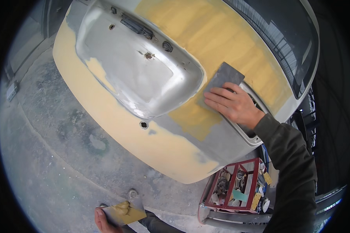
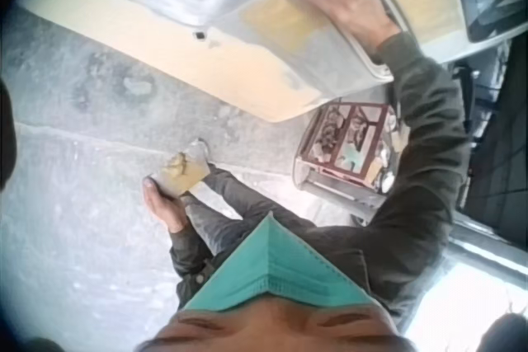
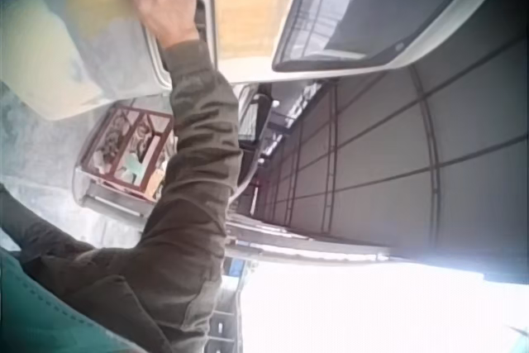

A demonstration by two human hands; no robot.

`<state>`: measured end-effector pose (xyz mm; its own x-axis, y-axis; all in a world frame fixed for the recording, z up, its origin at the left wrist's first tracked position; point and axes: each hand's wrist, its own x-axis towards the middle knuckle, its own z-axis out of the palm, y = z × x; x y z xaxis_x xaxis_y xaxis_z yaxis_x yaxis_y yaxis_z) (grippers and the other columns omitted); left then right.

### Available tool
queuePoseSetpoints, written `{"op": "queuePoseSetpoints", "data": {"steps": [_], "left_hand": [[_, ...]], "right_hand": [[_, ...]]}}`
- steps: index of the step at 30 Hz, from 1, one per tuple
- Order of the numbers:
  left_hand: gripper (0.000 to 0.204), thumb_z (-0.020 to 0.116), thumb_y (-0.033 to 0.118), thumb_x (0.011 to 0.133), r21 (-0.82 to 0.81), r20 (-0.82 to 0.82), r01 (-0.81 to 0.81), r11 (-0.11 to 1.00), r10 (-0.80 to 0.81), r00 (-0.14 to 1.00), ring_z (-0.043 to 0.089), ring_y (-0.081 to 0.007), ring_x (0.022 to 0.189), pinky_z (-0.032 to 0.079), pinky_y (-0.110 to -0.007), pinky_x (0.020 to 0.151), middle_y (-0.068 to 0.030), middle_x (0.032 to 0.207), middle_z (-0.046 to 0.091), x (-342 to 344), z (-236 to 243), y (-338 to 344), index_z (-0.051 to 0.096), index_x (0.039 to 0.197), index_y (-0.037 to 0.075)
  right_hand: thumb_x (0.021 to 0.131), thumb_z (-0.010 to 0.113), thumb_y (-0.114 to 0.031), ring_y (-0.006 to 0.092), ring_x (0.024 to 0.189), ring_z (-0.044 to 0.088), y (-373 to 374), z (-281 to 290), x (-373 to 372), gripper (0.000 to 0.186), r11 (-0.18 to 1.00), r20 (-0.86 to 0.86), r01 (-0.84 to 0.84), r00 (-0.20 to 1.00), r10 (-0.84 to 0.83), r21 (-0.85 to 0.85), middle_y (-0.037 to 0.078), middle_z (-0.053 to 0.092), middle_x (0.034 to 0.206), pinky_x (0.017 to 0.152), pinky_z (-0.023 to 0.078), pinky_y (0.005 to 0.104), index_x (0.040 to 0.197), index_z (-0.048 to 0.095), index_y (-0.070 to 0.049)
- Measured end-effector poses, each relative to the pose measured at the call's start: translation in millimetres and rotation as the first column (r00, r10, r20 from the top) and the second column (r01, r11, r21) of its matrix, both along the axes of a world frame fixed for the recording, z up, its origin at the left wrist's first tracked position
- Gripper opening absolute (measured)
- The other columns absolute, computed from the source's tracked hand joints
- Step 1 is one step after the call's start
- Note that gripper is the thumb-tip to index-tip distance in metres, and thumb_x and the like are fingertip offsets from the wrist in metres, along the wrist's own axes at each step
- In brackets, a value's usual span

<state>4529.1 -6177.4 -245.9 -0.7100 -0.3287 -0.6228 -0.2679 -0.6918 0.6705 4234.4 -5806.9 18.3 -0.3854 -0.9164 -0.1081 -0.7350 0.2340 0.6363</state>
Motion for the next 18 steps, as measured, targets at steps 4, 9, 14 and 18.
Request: {"op": "queuePoseSetpoints", "data": {"steps": [4,9,14,18], "left_hand": [[0.032,0.061,0.033,0.108,0.01,-0.026,0.012,1.0,-0.012,1.0,0.056,-0.0139,0.094,0.049,-0.031,0.084,-0.0037,0.1,0.06,-0.8,1.4,-1.0,0.065,0.112,0.002],[0.031,0.058,0.033,0.109,-0.049,0.021,0.026,0.998,-0.025,0.999,0.054,-0.014,0.092,0.048,-0.03,0.082,-0.0037,0.098,0.059,-4.1,4.8,-2.9,0.065,0.109,0.003],[0.032,0.054,0.034,0.11,-0.113,-0.001,0.099,0.989,-0.099,0.995,0.05,-0.0133,0.088,0.046,-0.03,0.078,-0.0022,0.094,0.054,-7.0,6.7,-5.7,0.062,0.101,0.003],[0.033,0.055,0.033,0.11,-0.092,-0.013,0.094,0.991,-0.096,0.995,0.051,-0.013,0.088,0.046,-0.031,0.077,-0.0023,0.094,0.055,-11.5,4.8,-3.7,0.062,0.102,0.003]], "right_hand": [[0.08,0.068,-0.007,0.0238,0.118,0.064,0.2,-7.1,-10.0,0.033,1.0,-0.005,-0.017,1.0,0.017,-0.011,0.007,0.072,0.125,0.099,0.053,0.0397,0.113,0.073,-0.003],[0.082,0.067,-0.007,0.0238,0.119,0.064,8.2,-1.3,0.8,0.033,0.999,0.01,0.001,1.0,-0.001,0.032,0.007,0.071,0.125,0.099,0.053,0.0393,0.114,0.073,-0.003],[0.082,0.067,-0.007,0.0222,0.117,0.064,-1.1,20.1,-11.6,0.032,0.999,0.033,-0.026,0.999,0.025,0.026,0.006,0.071,0.125,0.101,0.052,0.038,0.113,0.073,-0.004],[0.081,0.067,-0.008,0.0226,0.115,0.065,3.3,21.4,-23.8,0.031,0.998,0.073,-0.035,0.997,0.031,0.052,0.006,0.072,0.125,0.102,0.052,0.0374,0.111,0.073,-0.004]]}}
